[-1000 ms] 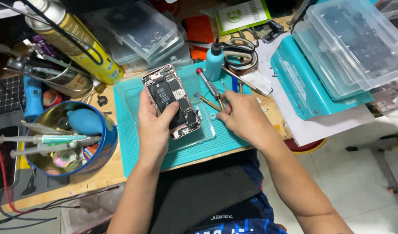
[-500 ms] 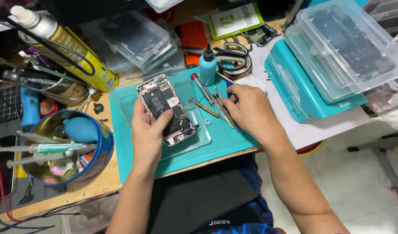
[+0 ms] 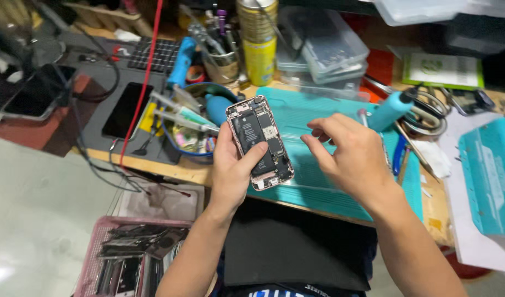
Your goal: The person repairs a disassembled smartphone at a workbench. They hold the phone chassis, use a screwdriver to remove and tighten small screws, reposition the phone repeatedly, and handle internal components while working over a silicone mat.
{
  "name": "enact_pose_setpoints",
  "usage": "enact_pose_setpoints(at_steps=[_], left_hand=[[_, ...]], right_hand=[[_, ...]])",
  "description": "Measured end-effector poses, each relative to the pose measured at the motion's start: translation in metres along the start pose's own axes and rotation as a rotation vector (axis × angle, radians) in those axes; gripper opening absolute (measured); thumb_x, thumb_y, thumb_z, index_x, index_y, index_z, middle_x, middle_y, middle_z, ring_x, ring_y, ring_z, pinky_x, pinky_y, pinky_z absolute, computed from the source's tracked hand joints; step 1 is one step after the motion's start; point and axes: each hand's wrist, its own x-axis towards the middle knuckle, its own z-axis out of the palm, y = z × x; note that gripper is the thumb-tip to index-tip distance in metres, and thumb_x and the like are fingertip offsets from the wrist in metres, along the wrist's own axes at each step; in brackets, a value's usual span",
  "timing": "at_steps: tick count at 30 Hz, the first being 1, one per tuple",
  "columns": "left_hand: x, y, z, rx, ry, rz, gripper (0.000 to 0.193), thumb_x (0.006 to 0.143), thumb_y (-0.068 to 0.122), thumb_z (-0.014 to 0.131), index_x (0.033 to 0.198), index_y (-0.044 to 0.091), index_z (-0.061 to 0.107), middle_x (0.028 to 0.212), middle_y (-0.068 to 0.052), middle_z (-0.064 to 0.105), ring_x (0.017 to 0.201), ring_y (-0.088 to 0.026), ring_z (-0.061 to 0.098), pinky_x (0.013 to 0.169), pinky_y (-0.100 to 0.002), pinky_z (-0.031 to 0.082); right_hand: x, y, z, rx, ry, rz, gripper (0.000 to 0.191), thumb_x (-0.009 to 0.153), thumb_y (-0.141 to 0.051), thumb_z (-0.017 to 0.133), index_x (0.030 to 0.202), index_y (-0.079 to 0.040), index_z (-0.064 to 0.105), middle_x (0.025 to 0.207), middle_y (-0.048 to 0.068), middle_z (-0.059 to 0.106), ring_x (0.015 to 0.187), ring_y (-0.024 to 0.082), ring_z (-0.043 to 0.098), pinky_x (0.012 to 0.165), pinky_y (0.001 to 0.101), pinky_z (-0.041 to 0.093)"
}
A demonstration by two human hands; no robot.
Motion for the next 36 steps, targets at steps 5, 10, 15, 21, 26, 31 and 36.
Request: enact_pose_setpoints(at_steps=[5,10,15,21,26,31,36], left_hand=[[-0.005,0.043,-0.039,-0.032,0.130,0.112,0.052,0.092,-0.011,0.063,0.141,-0.001,0.047,0.121,-0.011,0.066,0.106,-0.017,0.068,0.095,-0.032,0.058],[0.003,0.065,-0.070,-0.094,0.231,0.149,0.050,0.092,-0.011,0.059,0.139,0.000,0.047,0.117,-0.011,0.066,0.099,-0.018,0.069,0.086,-0.034,0.060],[0.007,0.070,-0.082,-0.135,0.239,0.172,0.050,0.093,-0.011,0.059,0.140,0.000,0.047,0.116,-0.011,0.066,0.100,-0.018,0.069,0.088,-0.034,0.061],[0.004,0.058,-0.067,-0.113,0.138,0.095,0.053,0.092,-0.011,0.061,0.141,0.001,0.046,0.118,-0.010,0.066,0.102,-0.018,0.069,0.090,-0.034,0.060],[0.009,0.031,-0.033,-0.092,0.003,0.024,0.053,0.093,-0.009,0.064,0.142,0.000,0.047,0.121,-0.010,0.067,0.108,-0.016,0.068,0.097,-0.033,0.057],[0.020,0.000,0.007,-0.127,-0.153,-0.052,0.051,0.094,-0.007,0.065,0.142,0.000,0.048,0.124,-0.007,0.065,0.111,-0.014,0.066,0.101,-0.031,0.055],[0.028,-0.028,0.036,-0.166,-0.214,-0.167,0.046,0.094,-0.006,0.066,0.137,0.000,0.051,0.119,-0.009,0.067,0.107,-0.016,0.067,0.097,-0.033,0.057]], right_hand=[[0.040,-0.038,0.042,0.068,-0.106,-0.123,0.016,0.088,-0.015,0.079,0.099,-0.004,0.074,0.087,0.011,0.071,0.073,0.026,0.070,0.063,0.0368,0.055],[0.080,-0.048,0.083,0.049,-0.164,-0.131,0.019,0.086,-0.012,0.078,0.102,-0.002,0.074,0.088,0.015,0.071,0.073,0.032,0.070,0.065,0.0426,0.055],[0.093,-0.047,0.101,-0.021,-0.162,-0.147,0.018,0.084,-0.011,0.078,0.099,-0.001,0.075,0.086,0.018,0.070,0.074,0.035,0.069,0.067,0.0444,0.055],[0.054,-0.028,0.082,0.044,-0.050,0.024,0.013,0.088,-0.011,0.077,0.097,-0.002,0.075,0.084,0.015,0.069,0.069,0.028,0.070,0.063,0.0397,0.055],[0.007,0.035,0.016,-0.166,-0.001,0.219,0.015,0.088,-0.012,0.077,0.099,-0.002,0.077,0.092,0.016,0.074,0.076,0.031,0.071,0.070,0.0403,0.056],[-0.041,0.087,-0.047,-0.341,-0.058,0.615,0.021,0.084,-0.015,0.077,0.103,-0.005,0.079,0.092,0.018,0.076,0.080,0.034,0.073,0.078,0.0429,0.056],[-0.068,0.107,-0.064,-0.377,-0.184,0.644,0.020,0.082,-0.017,0.076,0.099,-0.007,0.081,0.087,0.017,0.076,0.078,0.035,0.072,0.077,0.0438,0.056]])
